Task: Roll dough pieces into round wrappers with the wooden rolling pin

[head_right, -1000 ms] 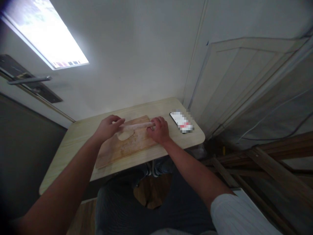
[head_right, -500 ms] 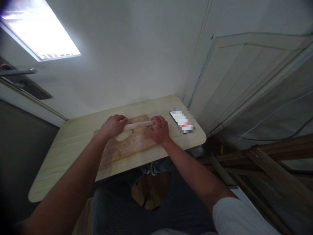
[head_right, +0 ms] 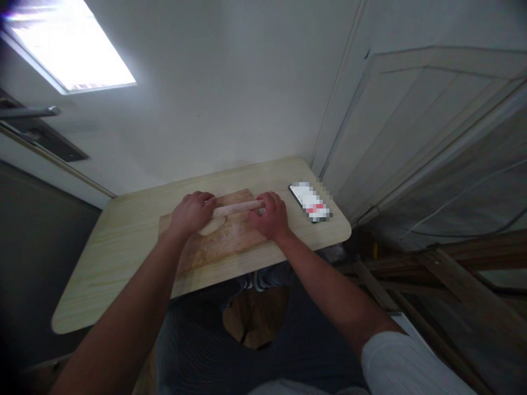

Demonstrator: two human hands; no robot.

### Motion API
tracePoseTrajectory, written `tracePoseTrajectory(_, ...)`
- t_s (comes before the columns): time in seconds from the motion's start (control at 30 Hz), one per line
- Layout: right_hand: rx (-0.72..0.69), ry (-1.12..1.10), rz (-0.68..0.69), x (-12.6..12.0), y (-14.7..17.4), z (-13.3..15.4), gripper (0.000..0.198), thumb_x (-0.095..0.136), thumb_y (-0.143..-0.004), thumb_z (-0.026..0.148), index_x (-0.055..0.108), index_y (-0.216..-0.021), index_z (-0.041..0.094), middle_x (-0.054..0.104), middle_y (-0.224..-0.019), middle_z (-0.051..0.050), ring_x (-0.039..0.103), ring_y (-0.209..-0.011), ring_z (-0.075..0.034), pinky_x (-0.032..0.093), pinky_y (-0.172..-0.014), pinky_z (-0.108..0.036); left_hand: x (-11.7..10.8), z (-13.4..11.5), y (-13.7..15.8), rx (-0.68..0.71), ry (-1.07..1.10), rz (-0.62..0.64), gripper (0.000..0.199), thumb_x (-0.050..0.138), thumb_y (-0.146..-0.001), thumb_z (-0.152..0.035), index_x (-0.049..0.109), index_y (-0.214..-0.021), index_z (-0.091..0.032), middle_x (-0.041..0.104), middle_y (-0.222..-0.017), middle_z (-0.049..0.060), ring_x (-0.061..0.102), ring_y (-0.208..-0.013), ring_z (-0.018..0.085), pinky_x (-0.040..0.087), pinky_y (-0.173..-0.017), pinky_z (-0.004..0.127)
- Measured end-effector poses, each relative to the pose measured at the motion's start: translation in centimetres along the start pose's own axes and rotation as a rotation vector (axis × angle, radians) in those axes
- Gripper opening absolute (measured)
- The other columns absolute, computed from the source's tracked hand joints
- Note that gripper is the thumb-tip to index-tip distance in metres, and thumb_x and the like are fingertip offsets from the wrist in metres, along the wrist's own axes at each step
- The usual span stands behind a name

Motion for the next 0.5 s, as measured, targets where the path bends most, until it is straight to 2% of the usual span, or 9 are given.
tracePoseTrajectory(0.13,-0.03,-0.062,0.002,-0.5,0.0,0.0,0.019,0.06,-0.074,0.027,0.059,-0.092,0.022,0.067,-0.094,-0.008,0.061,-0.093,-0.026,0.047,-0.085,-0.038,-0.1,-0.3,0.6,0.011,-0.111,-0.006,0.039,0.036,-0.097,-0.039,0.071,-0.099,-0.021,0.069,-0.111,0.012,0.056,-0.109,0.03,0.044,-0.095,0.043)
tracePoseTrajectory(0.27,-0.028,-0.068,0.01,-0.7,-0.1,-0.1,0.015,0.059,-0.083,0.036,0.062,-0.088,0.022,0.068,-0.09,-0.007,0.062,-0.089,-0.024,0.047,-0.082,-0.037,-0.2,-0.8,1.0,0.032,-0.175,-0.006,0.038,0.036,-0.098,-0.037,0.07,-0.097,-0.021,0.068,-0.111,0.013,0.057,-0.109,0.031,0.043,-0.094,0.043)
tracePoseTrajectory(0.5,-0.003,0.068,0.033,-0.9,-0.1,0.2,0.034,0.053,-0.093,0.042,0.061,-0.066,0.022,0.066,-0.071,-0.006,0.06,-0.078,-0.023,0.043,-0.076,-0.036,-0.2,-1.4,2.0,0.065,-0.297,-0.039,0.044,0.031,-0.1,-0.039,0.071,-0.099,-0.02,0.068,-0.107,0.014,0.058,-0.103,0.031,0.044,-0.089,0.043)
Point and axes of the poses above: each hand's wrist, its own y-axis away from the middle knuckle, its own x-axis out of the palm, z = x × y, the point moved 1 cm from there along -y, towards the middle knuckle
